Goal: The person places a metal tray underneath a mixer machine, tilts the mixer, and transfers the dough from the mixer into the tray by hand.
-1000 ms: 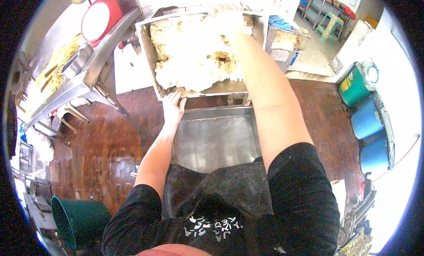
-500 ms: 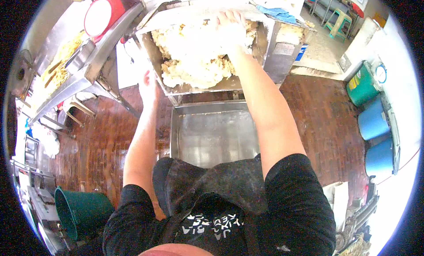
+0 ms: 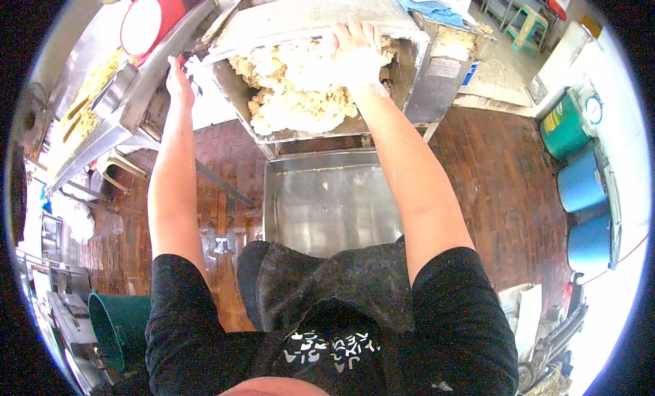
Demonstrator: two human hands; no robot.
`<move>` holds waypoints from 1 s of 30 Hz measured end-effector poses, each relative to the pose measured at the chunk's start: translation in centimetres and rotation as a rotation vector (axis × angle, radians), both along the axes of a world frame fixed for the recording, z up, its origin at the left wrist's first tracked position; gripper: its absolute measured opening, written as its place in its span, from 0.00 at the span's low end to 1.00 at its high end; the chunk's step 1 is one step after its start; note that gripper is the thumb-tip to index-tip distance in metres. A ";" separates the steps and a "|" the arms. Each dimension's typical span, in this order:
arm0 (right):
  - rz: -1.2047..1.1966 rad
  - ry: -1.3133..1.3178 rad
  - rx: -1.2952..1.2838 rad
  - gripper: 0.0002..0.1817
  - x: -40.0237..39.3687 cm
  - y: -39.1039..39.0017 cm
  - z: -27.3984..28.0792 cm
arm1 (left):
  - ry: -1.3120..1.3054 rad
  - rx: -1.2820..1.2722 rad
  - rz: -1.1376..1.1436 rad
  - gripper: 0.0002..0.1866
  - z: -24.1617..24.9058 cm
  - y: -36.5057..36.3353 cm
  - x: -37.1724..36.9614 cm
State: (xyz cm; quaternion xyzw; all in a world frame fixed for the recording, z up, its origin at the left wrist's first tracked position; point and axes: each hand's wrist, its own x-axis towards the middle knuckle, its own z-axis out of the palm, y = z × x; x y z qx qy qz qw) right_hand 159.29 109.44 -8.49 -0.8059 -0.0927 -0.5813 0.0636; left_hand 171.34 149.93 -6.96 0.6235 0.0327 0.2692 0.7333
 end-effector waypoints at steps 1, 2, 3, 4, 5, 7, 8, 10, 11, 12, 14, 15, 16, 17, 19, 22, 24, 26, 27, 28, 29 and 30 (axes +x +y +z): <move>-0.013 -0.008 -0.011 0.13 -0.1 0.0 0.0 | -0.030 0.000 -0.004 0.37 0.3 -1.0 -0.5; -0.008 -0.008 -0.008 0.13 0.0 -0.1 0.1 | -0.035 0.097 0.030 0.37 0.3 -1.1 -0.3; -0.005 -0.008 -0.005 0.14 0.1 -0.1 0.1 | -0.038 0.194 0.063 0.37 0.2 -1.1 -0.2; 0.000 -0.004 -0.004 0.15 0.1 0.0 0.0 | -0.039 0.291 0.096 0.36 -0.1 -1.1 -0.2; -0.005 0.020 -0.007 0.15 0.0 0.0 0.0 | -0.177 0.177 0.033 0.38 -0.3 -1.4 -0.4; -0.024 0.066 -0.006 0.15 -0.4 -0.1 0.1 | -0.153 0.275 0.053 0.35 -0.8 -1.6 -1.5; -0.011 0.058 0.002 0.16 -0.3 -0.2 -0.1 | -0.158 0.340 0.102 0.33 -1.2 -1.6 -1.9; 0.020 0.031 0.014 0.17 0.2 -0.2 -0.2 | -0.320 0.397 0.354 0.28 -2.3 -5.3 -4.9; 0.053 -0.015 0.056 0.18 -0.2 0.2 -0.4 | -0.403 0.421 0.483 0.26 -2.9 -7.2 -6.7; 0.087 -0.063 0.096 0.19 -1.1 0.8 -0.9 | -0.445 0.545 0.311 0.23 -4.1 -7.9 -8.4; 0.191 -0.064 0.105 0.23 -2.1 1.9 -1.8 | -0.542 0.818 0.175 0.20 -6.0 -10.7 -10.2; 0.271 -0.003 0.070 0.26 -2.7 2.4 -2.7 | -0.614 1.010 0.157 0.26 -5.1 -11.8 -11.6; 0.348 0.065 0.043 0.29 -3.1 2.9 -3.7 | -0.640 1.022 0.081 0.36 -5.9 -12.6 -10.0; 0.285 0.256 -0.080 0.39 -2.7 3.1 -4.1 | -0.565 1.149 0.074 0.40 -4.9 -13.0 -9.3; 0.169 0.253 -0.060 0.45 -0.1 3.1 -4.5 | -0.491 1.327 0.111 0.44 -3.9 -13.4 -6.9; -0.058 0.361 -0.142 0.51 2.2 4.3 -2.8 | -0.400 1.517 0.189 0.46 -4.3 -13.6 -3.1; -0.132 0.637 -0.129 0.56 2.6 5.5 -2.0 | -0.238 1.697 0.129 0.46 -2.6 -14.7 -2.4; -0.064 0.702 -0.073 0.54 2.6 5.4 -1.5 | -0.139 1.881 0.078 0.45 -1.7 -15.1 0.4; -0.028 0.839 -0.050 0.52 1.4 5.5 0.7 | -0.146 1.876 0.007 0.43 -1.0 -15.1 0.8; 0.009 0.976 -0.024 0.49 0.8 5.5 1.6 | -0.150 1.868 -0.064 0.41 -0.3 -15.2 1.2; 0.025 0.601 -0.087 0.55 2.7 4.9 -1.8 | -0.153 1.884 -0.103 0.41 0.3 -15.1 1.8; 0.025 0.571 -0.097 0.55 3.0 4.7 -2.1 | -0.167 1.887 -0.119 0.40 0.3 -15.0 2.0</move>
